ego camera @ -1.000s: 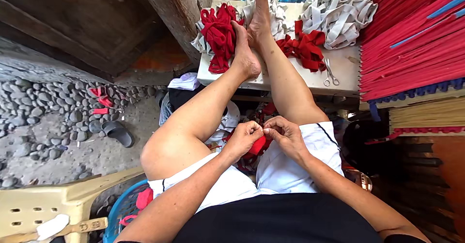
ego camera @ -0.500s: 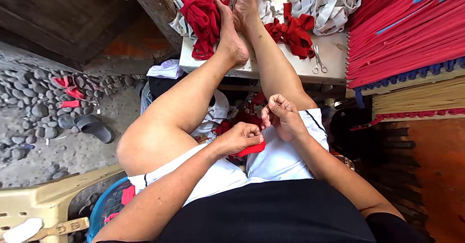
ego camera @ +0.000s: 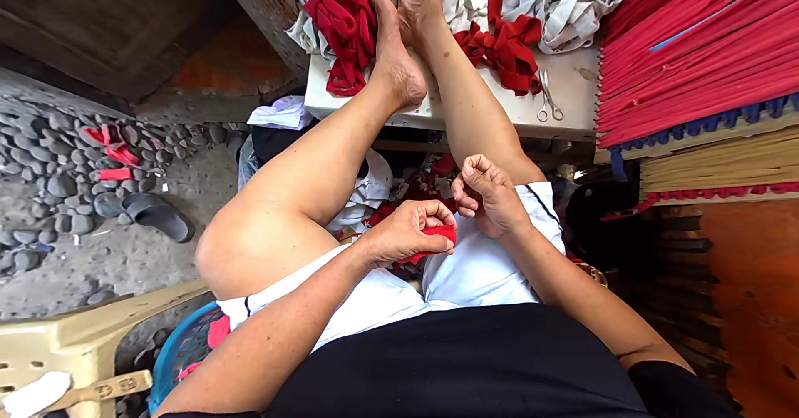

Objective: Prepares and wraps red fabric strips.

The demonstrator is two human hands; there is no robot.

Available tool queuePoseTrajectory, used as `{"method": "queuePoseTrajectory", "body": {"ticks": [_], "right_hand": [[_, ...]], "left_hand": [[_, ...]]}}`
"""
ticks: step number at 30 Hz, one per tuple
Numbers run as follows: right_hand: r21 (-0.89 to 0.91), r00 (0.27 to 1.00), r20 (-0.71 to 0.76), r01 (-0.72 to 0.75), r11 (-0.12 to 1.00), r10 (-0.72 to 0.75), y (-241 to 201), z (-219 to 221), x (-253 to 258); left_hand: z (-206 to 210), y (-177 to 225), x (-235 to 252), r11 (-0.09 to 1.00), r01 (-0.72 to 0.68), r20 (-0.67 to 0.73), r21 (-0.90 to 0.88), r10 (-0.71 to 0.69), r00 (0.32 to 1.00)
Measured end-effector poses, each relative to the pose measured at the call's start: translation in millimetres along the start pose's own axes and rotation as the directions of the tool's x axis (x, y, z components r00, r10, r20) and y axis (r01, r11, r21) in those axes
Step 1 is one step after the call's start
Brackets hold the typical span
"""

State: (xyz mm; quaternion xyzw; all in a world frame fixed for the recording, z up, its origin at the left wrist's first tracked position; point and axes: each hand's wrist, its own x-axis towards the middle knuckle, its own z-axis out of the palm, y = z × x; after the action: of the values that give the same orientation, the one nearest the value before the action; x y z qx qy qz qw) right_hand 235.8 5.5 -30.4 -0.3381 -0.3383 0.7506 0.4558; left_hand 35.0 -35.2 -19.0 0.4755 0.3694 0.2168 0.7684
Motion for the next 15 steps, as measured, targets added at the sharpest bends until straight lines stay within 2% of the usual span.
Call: {"method": "queuePoseTrajectory", "body": {"ticks": [5,11,15], "right_hand": [[-0.031,0.998,0.059,0.022,0.999,-0.02,2,0,-2],[-0.088,0.992,0.107,0.068,0.994,-0.059,8,0,-6],[-0.125,0.989,0.092,0.123,0.985,-0.112,5,-1,-2]], "left_hand": [[3,-5,2,0.991,0.082,0.07,0.104,-0.09,0.994],[8,-14,7,0.973,0.143,0.082,0.18,-0.159,0.984],[9,-14,9,0.958,0.18,-0.024,0.223,-0.179,0.984]]}}
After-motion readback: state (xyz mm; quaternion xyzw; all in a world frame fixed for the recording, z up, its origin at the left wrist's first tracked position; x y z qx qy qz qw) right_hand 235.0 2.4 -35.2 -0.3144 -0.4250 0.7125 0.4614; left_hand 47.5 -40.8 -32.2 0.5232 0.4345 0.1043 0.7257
